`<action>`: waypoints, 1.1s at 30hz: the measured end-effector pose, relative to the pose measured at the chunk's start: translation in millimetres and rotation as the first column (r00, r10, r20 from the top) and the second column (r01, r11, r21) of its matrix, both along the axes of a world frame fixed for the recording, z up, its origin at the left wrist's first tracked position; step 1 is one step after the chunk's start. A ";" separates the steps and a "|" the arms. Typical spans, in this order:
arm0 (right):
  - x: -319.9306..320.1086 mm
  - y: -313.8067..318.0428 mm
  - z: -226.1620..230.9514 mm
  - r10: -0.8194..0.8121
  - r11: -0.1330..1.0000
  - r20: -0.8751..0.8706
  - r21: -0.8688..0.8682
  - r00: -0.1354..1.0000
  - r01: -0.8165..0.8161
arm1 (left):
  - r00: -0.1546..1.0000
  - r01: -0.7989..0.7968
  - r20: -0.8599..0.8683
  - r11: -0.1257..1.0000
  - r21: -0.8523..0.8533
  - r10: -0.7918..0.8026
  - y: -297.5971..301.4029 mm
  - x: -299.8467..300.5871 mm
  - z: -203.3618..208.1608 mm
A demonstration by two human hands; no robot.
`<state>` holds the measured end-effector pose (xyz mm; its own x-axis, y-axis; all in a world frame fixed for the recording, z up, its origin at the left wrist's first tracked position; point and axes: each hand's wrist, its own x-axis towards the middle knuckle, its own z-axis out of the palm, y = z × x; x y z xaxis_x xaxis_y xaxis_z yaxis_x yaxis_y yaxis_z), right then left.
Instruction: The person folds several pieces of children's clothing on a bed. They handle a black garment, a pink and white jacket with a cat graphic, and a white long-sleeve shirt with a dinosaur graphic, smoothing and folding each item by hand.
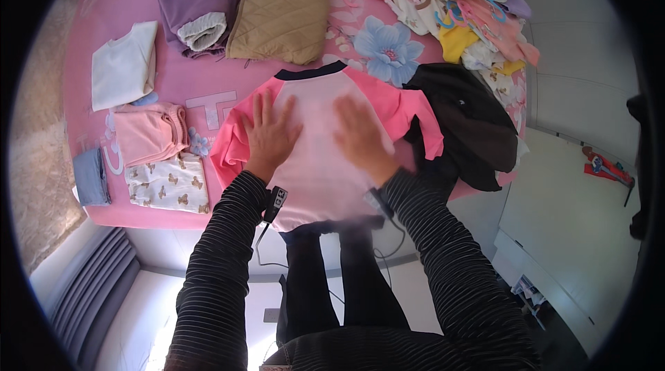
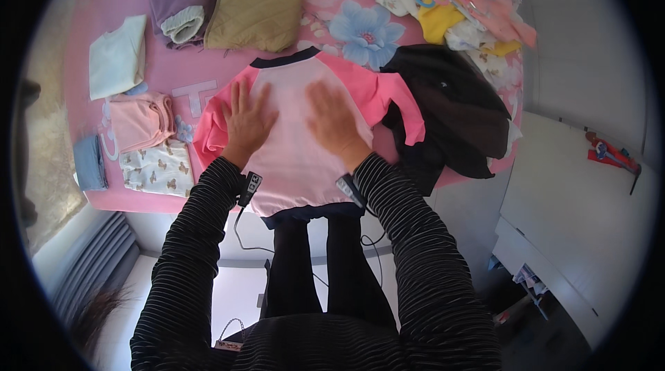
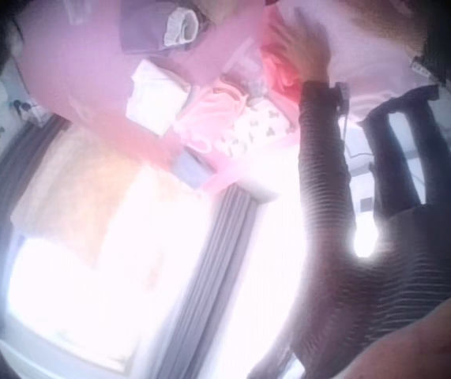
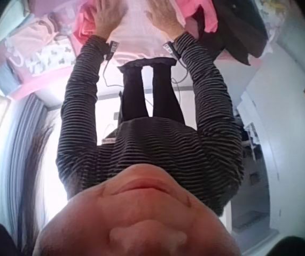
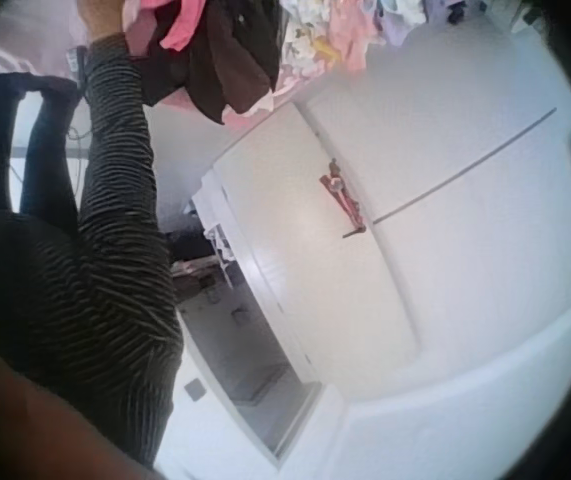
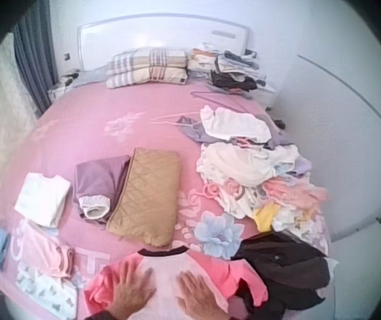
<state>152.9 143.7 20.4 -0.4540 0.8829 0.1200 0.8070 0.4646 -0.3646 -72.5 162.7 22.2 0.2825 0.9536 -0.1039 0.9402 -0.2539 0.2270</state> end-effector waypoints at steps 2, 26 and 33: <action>18.8 -17.6 2.9 0.020 1.000 0.038 -0.013 0.999 -0.019 | 0.993 0.081 -0.085 0.994 -0.071 -0.087 0.9 0.8 1.9; 71.8 -146.2 18.9 -0.705 0.627 0.076 -0.397 0.705 0.670 | 0.847 0.320 0.463 0.946 -0.050 -0.262 51.4 259.9 62.6; 47.5 -166.8 39.1 -0.626 0.764 -0.078 -0.263 0.776 0.589 | 0.280 0.172 0.733 0.719 -0.674 0.620 45.3 166.3 78.4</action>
